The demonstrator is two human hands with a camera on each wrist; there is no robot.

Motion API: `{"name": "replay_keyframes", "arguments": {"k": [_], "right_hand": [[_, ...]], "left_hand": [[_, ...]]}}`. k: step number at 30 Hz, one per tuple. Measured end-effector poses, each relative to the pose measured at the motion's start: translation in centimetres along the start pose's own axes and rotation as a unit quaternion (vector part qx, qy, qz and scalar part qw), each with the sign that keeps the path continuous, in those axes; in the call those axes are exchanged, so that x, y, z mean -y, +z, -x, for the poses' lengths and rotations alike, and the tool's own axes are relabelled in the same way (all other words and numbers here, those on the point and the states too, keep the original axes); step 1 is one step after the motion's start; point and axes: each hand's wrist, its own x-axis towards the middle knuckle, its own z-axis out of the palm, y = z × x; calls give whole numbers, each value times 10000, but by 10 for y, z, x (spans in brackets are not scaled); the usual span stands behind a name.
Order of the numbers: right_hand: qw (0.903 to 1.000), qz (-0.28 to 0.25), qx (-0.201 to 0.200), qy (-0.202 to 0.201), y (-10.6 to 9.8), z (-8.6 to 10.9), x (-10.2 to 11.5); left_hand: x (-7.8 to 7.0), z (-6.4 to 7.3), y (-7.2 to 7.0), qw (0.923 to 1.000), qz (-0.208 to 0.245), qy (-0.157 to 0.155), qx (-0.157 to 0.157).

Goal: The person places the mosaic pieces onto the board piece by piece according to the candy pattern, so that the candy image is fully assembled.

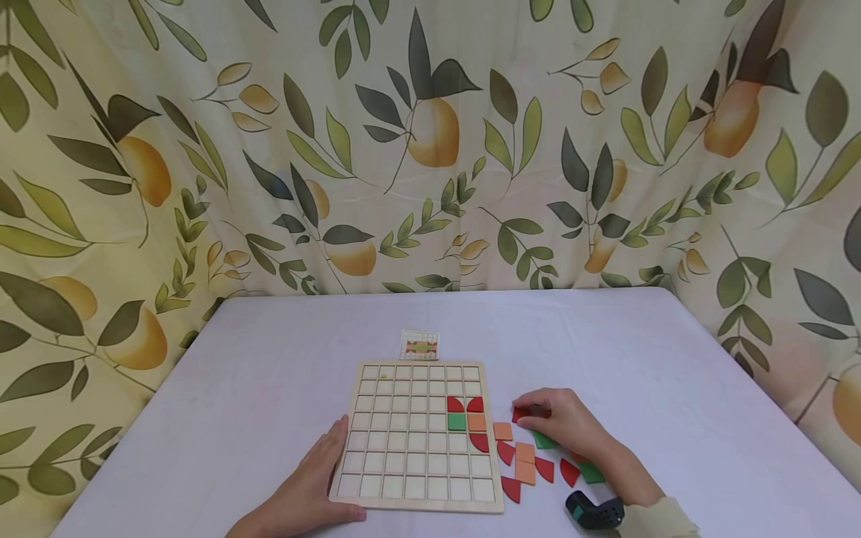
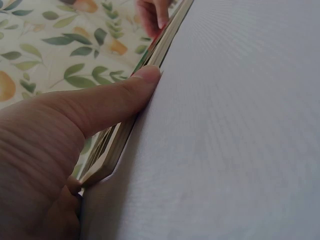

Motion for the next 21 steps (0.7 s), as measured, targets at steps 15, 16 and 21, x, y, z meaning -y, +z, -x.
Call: {"name": "replay_keyframes", "arguments": {"k": [15, 16, 21], "right_hand": [[9992, -287, -26, -264, 4, 1, 12], [9992, -284, -24, -283, 4, 0, 14], [9990, -220, 76, -384, 10, -2, 22]], "left_hand": [[1, 0, 1, 10000, 0, 26, -14], [1, 0, 1, 10000, -6, 23, -9], [1, 0, 0, 10000, -11, -45, 20]]}}
